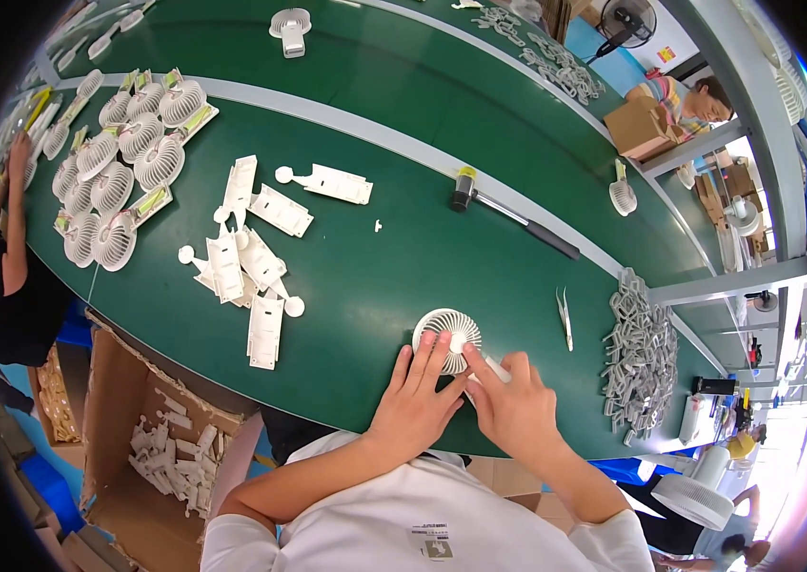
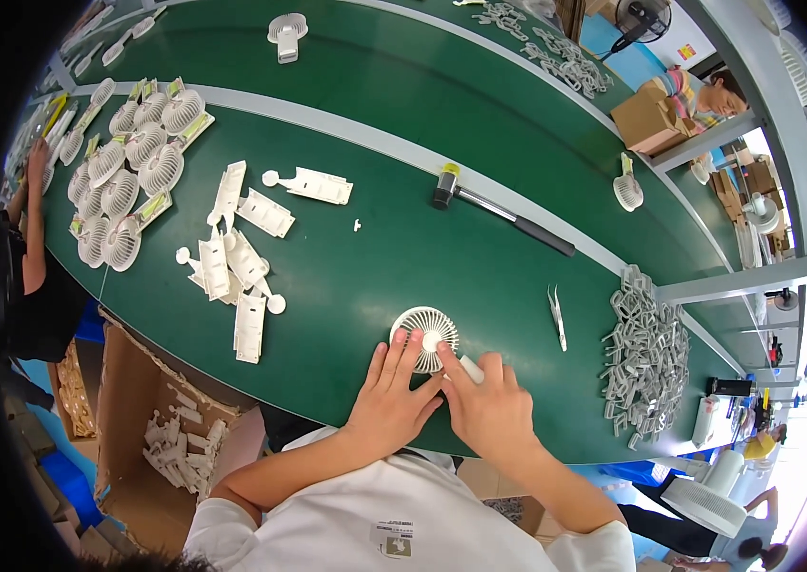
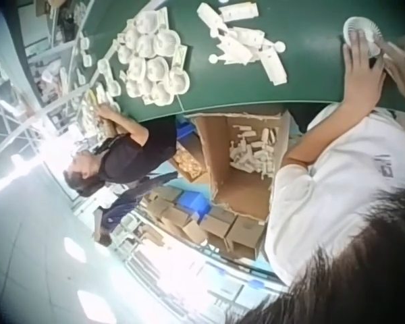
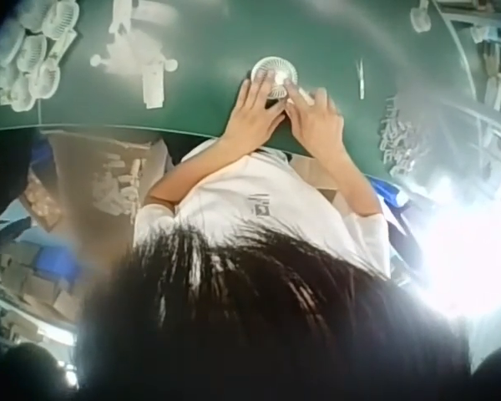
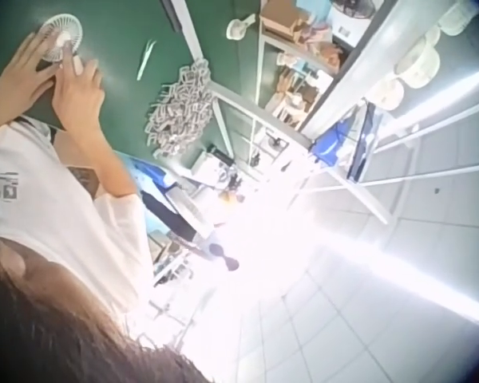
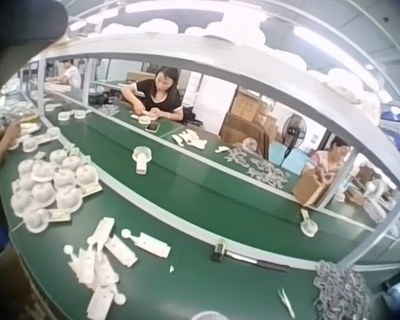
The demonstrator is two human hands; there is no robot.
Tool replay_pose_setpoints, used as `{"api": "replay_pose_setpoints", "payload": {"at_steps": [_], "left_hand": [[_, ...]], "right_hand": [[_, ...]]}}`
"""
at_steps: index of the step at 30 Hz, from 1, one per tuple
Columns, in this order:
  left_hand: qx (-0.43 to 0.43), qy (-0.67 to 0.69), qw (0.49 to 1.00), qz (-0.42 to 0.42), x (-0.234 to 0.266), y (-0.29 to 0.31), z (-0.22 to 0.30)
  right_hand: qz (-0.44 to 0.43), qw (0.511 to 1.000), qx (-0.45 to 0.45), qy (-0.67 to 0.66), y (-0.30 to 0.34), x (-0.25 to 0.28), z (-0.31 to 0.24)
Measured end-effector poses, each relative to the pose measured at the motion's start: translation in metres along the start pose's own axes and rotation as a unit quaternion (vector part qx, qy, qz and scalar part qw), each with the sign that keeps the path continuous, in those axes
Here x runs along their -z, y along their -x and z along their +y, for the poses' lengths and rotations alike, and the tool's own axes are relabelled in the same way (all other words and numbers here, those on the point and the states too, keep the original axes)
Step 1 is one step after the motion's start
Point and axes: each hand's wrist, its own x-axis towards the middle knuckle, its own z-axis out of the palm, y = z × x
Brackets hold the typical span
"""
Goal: Assembling the outer housing and internal components of small portable hand fans.
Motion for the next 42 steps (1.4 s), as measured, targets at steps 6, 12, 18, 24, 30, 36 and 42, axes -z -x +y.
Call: {"api": "replay_pose_setpoints", "payload": {"at_steps": [6,12,18,24,30,36,42], "left_hand": [[-0.007,0.011,1.0,0.007,-0.002,0.0,-0.002],[-0.009,0.0,1.0,0.021,-0.002,-0.001,-0.002],[-0.052,-0.046,0.997,0.018,0.001,-0.005,-0.008],[-0.078,0.091,0.99,-0.074,0.044,-0.005,-0.028],[-0.148,0.037,0.988,-0.007,0.049,-0.042,-0.022],[-0.185,0.0,0.98,-0.075,0.027,-0.059,-0.03],[-0.175,-0.036,0.973,-0.143,0.038,-0.08,-0.017]], "right_hand": [[-0.009,1.0,-0.009,0.009,-0.003,0.005,-0.006],[-0.027,0.997,-0.006,-0.07,-0.007,0.005,-0.002],[-0.061,0.993,-0.015,-0.096,-0.012,0.006,-0.001],[0.077,0.994,0.047,-0.067,-0.002,0.01,0.012],[0.027,0.978,-0.091,-0.183,0.021,-0.001,0.014],[0.06,0.968,-0.1,-0.222,0.021,-0.026,0.011],[-0.038,0.967,-0.104,-0.23,0.007,-0.022,0.024]]}}
